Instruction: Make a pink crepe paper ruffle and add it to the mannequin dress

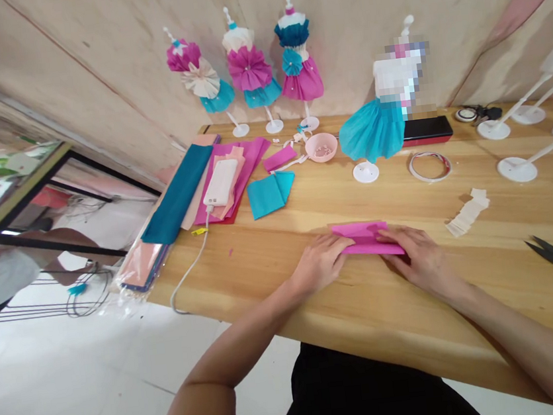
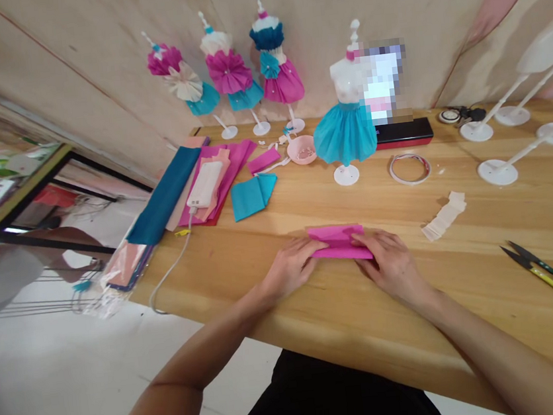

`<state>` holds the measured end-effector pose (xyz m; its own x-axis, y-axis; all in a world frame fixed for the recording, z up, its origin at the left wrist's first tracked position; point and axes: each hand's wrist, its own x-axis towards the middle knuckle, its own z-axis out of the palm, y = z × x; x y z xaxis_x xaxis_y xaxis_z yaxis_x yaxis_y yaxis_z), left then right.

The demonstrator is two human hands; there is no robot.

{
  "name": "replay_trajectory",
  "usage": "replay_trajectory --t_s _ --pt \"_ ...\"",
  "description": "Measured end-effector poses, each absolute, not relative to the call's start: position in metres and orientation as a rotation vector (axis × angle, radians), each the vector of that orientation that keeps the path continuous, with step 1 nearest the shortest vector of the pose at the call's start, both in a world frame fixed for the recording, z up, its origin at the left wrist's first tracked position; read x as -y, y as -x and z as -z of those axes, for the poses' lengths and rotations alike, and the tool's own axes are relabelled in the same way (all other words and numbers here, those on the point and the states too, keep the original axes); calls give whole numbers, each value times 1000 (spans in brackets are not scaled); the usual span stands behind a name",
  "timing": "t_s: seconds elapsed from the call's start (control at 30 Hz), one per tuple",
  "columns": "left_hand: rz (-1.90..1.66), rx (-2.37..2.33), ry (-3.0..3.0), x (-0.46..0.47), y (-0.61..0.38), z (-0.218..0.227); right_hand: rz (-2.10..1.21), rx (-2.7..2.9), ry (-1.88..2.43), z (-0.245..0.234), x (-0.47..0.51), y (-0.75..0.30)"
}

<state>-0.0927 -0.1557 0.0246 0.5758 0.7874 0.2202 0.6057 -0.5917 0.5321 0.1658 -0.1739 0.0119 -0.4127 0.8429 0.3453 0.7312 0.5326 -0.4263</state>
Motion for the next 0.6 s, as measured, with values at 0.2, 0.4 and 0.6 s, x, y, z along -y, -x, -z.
replay_trajectory --t_s 0.2,0.4,0.6 --pt "-589 -1245 -2090 160 88 -31 -411 2015 1465 -7 175 -163" --pt "-606 -1308 -1922 157 85 -33 -507 1912 1474 -2 172 -159" --pt "-667 -1393 -2011 157 89 -30 -436 1929 1455 2 170 -159"
